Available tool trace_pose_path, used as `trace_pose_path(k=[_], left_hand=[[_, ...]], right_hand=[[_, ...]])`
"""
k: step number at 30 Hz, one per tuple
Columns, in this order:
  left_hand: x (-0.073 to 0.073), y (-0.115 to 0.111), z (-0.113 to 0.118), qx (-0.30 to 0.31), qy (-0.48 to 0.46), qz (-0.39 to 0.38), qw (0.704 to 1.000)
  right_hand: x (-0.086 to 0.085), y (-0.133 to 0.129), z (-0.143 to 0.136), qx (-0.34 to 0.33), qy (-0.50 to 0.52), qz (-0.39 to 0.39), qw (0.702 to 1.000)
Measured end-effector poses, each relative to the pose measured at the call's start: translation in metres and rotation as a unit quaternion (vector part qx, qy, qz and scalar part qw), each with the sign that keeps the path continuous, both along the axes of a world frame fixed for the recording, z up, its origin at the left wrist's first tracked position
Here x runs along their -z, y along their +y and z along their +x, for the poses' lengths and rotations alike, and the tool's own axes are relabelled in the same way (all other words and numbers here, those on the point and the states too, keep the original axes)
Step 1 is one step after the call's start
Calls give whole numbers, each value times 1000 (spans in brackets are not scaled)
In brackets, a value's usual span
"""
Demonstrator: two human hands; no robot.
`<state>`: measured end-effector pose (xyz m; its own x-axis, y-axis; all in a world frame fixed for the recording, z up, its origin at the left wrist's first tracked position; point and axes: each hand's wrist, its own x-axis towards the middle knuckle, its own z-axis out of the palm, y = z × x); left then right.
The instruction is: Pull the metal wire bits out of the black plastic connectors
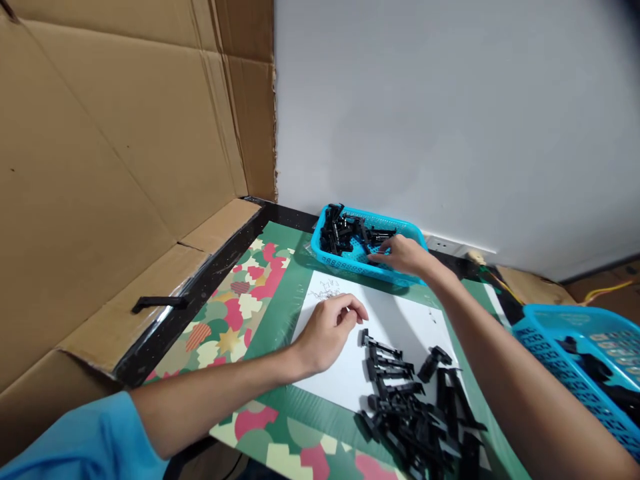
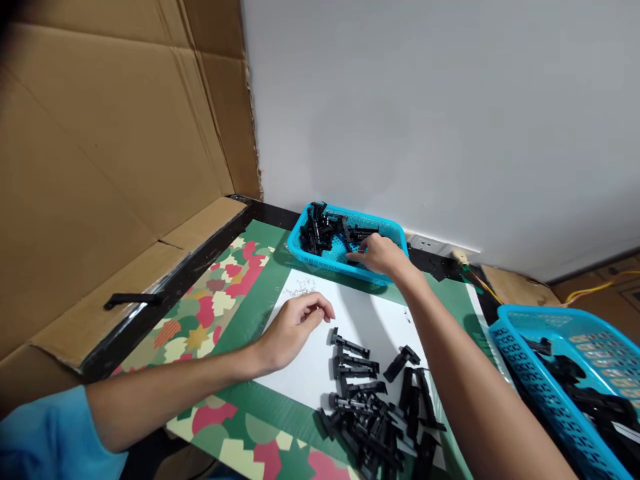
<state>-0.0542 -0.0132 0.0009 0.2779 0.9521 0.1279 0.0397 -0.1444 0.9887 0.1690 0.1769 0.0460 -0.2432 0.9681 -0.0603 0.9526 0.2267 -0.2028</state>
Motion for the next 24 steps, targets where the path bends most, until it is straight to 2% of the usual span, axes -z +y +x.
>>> trace_pose_path(k=[3, 5, 7, 10, 13, 16, 18, 20, 22, 24], left_hand=[[-2, -2, 0, -1, -6, 3, 1000], [-3, -3, -1, -1, -11, 1, 1000], [-3, -3, -1, -2, -20, -10, 1000], [-1, 0, -2, -3, -52, -33, 998], [-3, 5, -1, -2, -107, -51, 993], [-10, 6, -1, -6, -175, -95, 980], [-13, 6, 1, 2, -227, -134, 965], [-11, 5, 2, 23, -269, -170, 948], [-7, 5, 4, 28, -294, -197, 935], [-2, 6, 4, 4, -299, -204, 932]], right_hand=[[7, 12, -8, -12, -3, -19, 1000], [6, 15, -7, -22, -7, -31, 999], [-2, 15, -3, -26, -10, -28, 999], [-25, 1, 3, -17, -12, 9, 1000], [-49, -38, -1, -18, 20, 61, 998], [-57, -96, -17, -69, 158, 66, 983], [-51, -134, -31, -63, 203, 55, 976], [-40, -160, -41, -56, 222, 50, 972], [-30, -172, -46, -71, 234, 18, 969], [-26, -173, -46, -92, 256, -18, 962]])
